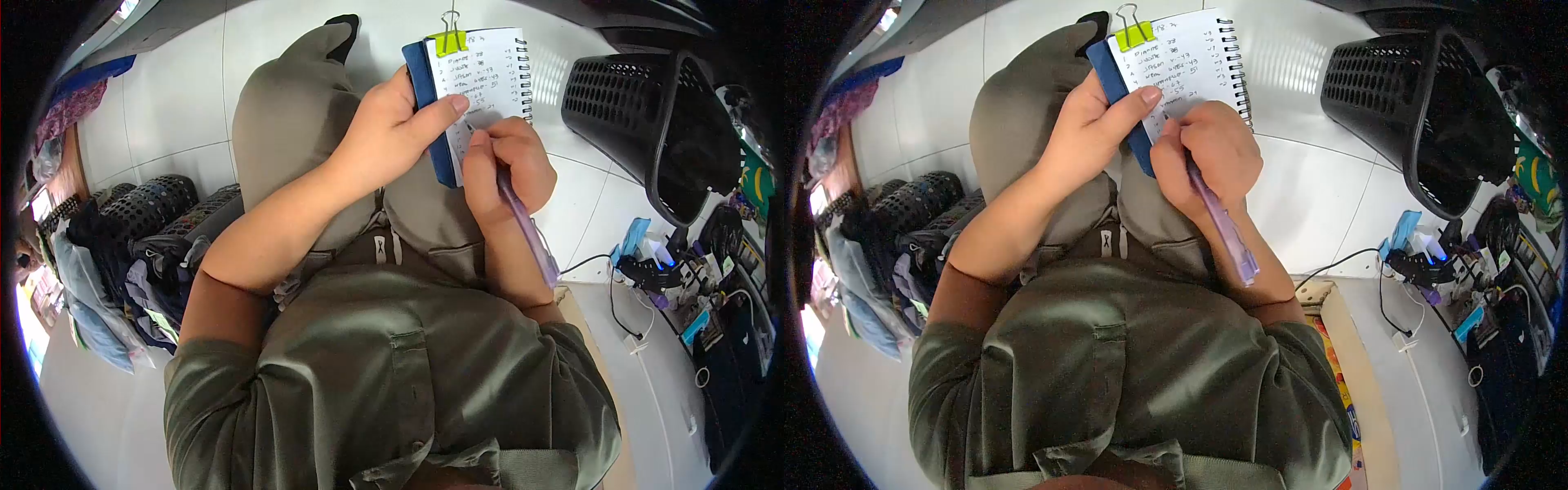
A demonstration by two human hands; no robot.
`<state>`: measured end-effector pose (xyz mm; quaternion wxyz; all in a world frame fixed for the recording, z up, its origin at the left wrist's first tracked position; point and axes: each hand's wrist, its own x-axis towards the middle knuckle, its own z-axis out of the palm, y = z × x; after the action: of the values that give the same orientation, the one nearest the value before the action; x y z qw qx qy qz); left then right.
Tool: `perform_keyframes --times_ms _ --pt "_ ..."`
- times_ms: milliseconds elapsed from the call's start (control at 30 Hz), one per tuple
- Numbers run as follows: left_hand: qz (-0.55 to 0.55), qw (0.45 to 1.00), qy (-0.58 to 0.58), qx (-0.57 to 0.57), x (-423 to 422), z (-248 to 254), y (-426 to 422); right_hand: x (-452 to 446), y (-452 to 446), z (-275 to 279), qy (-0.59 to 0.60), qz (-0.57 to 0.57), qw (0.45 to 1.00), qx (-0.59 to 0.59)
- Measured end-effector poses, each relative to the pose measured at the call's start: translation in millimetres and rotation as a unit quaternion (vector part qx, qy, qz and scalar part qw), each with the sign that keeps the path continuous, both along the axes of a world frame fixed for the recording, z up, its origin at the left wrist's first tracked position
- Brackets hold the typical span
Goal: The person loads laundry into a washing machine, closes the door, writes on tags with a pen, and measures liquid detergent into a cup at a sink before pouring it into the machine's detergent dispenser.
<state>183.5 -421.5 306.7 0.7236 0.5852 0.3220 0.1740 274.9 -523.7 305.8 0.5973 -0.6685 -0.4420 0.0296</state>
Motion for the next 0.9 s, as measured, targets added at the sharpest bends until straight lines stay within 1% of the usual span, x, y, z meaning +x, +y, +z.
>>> perform_keyframes --times_ms 67,300,367,400,467,600,700,767,900 --pt "0.01 1.0 -0.027 -0.004 0.1 -3.3 -0.1 -1.5 -2.9 0.9 -0.031 0.004 0.999 -0.039" --pt "0.004 1.0 -0.015 -0.018 -0.7 -4.0 2.5 1.3 2.7 2.6 -0.014 0.002 0.999 -0.035" --pt "-0.004 1.0 -0.002 0.024 -1.4 -3.7 2.2 0.8 3.3 2.5 0.042 -0.021 0.999 -0.024" --pt "-0.004 1.0 0.0 0.022 -1.8 -5.1 0.2 0.2 1.7 3.8 0.044 -0.021 0.998 -0.026" --pt "0.019 0.999 -0.037 0.012 0.7 -8.1 0.1 2.6 1.8 6.0 0.022 0.015 0.999 -0.047" --pt "0.0 1.0 -0.017 -0.002 -0.4 -4.7 1.7 2.8 1.0 4.5 0.026 0.012 0.999 -0.039" --pt "-0.011 1.0 0.008 0.01 0.0 -3.8 2.7 0.5 2.6 4.9 0.057 -0.016 0.998 -0.026" --pt "0.005 1.0 -0.015 0.006 0.6 -4.4 1.1 -1.0 2.5 3.7 0.033 -0.032 0.999 -0.028" --pt "-0.004 1.0 -0.006 0.01 -0.5 -5.4 0.8 -2.6 1.1 2.1 -0.002 -0.036 0.999 -0.034"
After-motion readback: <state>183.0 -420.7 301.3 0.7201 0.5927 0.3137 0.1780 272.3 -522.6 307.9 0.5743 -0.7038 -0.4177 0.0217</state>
